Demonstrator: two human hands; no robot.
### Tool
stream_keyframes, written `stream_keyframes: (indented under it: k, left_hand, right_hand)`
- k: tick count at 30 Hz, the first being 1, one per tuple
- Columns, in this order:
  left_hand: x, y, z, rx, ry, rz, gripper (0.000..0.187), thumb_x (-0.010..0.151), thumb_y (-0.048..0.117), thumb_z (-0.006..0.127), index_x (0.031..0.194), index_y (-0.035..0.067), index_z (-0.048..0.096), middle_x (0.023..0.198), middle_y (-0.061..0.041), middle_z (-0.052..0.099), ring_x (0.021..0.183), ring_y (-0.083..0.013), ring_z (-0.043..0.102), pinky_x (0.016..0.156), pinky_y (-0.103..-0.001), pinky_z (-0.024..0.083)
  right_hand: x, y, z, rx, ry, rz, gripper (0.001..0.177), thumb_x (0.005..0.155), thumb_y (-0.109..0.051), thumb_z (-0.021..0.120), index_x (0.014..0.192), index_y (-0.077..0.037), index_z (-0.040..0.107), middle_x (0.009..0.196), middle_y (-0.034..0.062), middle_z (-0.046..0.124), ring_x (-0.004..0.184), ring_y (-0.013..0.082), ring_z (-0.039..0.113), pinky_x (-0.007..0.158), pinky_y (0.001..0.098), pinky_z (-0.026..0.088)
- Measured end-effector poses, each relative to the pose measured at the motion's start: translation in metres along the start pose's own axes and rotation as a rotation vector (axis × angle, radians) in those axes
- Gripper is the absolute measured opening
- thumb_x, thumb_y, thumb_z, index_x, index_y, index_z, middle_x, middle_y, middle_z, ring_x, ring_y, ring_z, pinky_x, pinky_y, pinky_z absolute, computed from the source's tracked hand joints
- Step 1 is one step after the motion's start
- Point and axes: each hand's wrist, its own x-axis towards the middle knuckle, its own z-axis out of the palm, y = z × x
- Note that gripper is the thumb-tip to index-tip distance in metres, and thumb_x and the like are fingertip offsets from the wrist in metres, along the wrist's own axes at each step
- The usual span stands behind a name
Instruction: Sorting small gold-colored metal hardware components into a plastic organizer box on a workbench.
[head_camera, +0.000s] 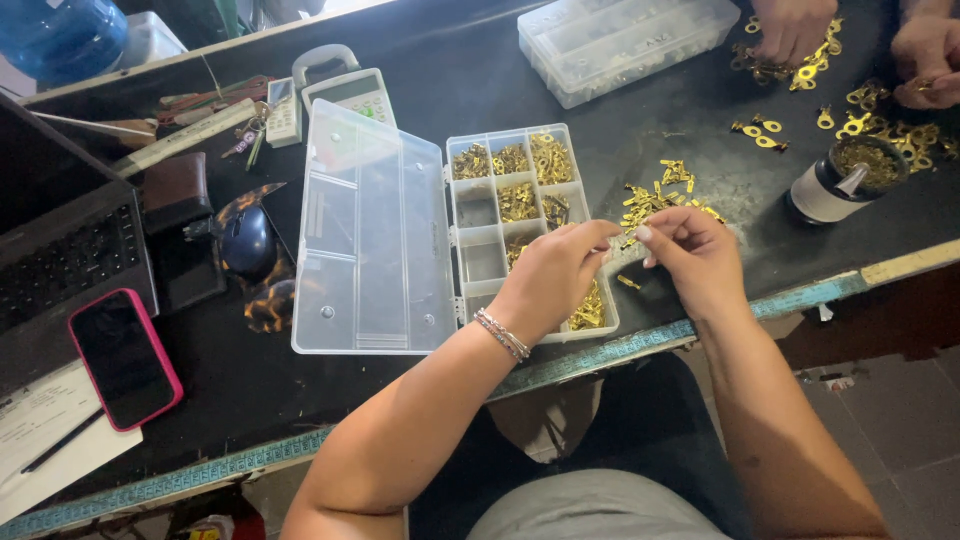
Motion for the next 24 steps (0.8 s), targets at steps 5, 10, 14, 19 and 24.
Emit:
stream_keyframes:
  k: [5,10,14,19,24]
  left_hand:
    - [-0.001,0.005,-0.007,-0.019,-0.015,0.009,0.03,0.097,0.022,0.064,0.127,0.017,0.063,0.099,-0.009,0.074,0.095,-0.0302,0.075,0.083,-0.041,0.061]
    - [-0.001,0.01,-0.011,-0.041,-0.015,0.037,0.017,0.096,0.022,0.067,0.111,0.014,0.069,0.091,-0.009,0.074,0.09,-0.0325,0.074,0.082,-0.04,0.06]
    - [0.001,0.006,-0.01,-0.083,-0.005,0.044,0.01,0.094,0.021,0.068,0.102,0.015,0.071,0.088,-0.01,0.075,0.091,-0.0331,0.073,0.082,-0.041,0.06]
    - [0.005,-0.001,-0.011,-0.106,0.048,0.007,0.009,0.096,0.025,0.067,0.101,0.018,0.071,0.086,-0.006,0.075,0.09,-0.0291,0.073,0.083,-0.039,0.059]
    - [0.004,0.0,-0.011,-0.139,0.047,-0.03,0.011,0.097,0.026,0.066,0.104,0.019,0.071,0.089,-0.009,0.075,0.093,-0.0322,0.073,0.083,-0.041,0.059]
  right_hand:
    - [-0.006,0.001,0.0,-0.009,-0.133,-0.036,0.026,0.084,0.004,0.082,0.108,0.004,0.07,0.081,0.0134,0.072,0.061,0.0138,0.066,0.062,0.0266,0.056]
    - [-0.012,-0.013,0.006,-0.059,-0.187,-0.08,0.023,0.081,0.007,0.083,0.102,0.003,0.073,0.078,0.0122,0.072,0.064,0.0133,0.067,0.066,0.0269,0.054]
    - [-0.012,-0.013,0.003,-0.085,-0.197,-0.135,0.024,0.08,0.006,0.084,0.101,0.003,0.074,0.077,0.0116,0.073,0.068,0.0111,0.065,0.066,0.0266,0.054]
    - [-0.012,-0.008,-0.001,-0.033,-0.177,-0.161,0.024,0.082,0.007,0.082,0.103,0.005,0.072,0.077,0.0138,0.072,0.064,0.0135,0.066,0.064,0.0272,0.055]
    - [-0.012,-0.006,0.0,-0.004,-0.144,-0.121,0.02,0.086,0.005,0.081,0.104,0.004,0.071,0.08,0.0126,0.073,0.063,0.0114,0.065,0.061,0.0252,0.054]
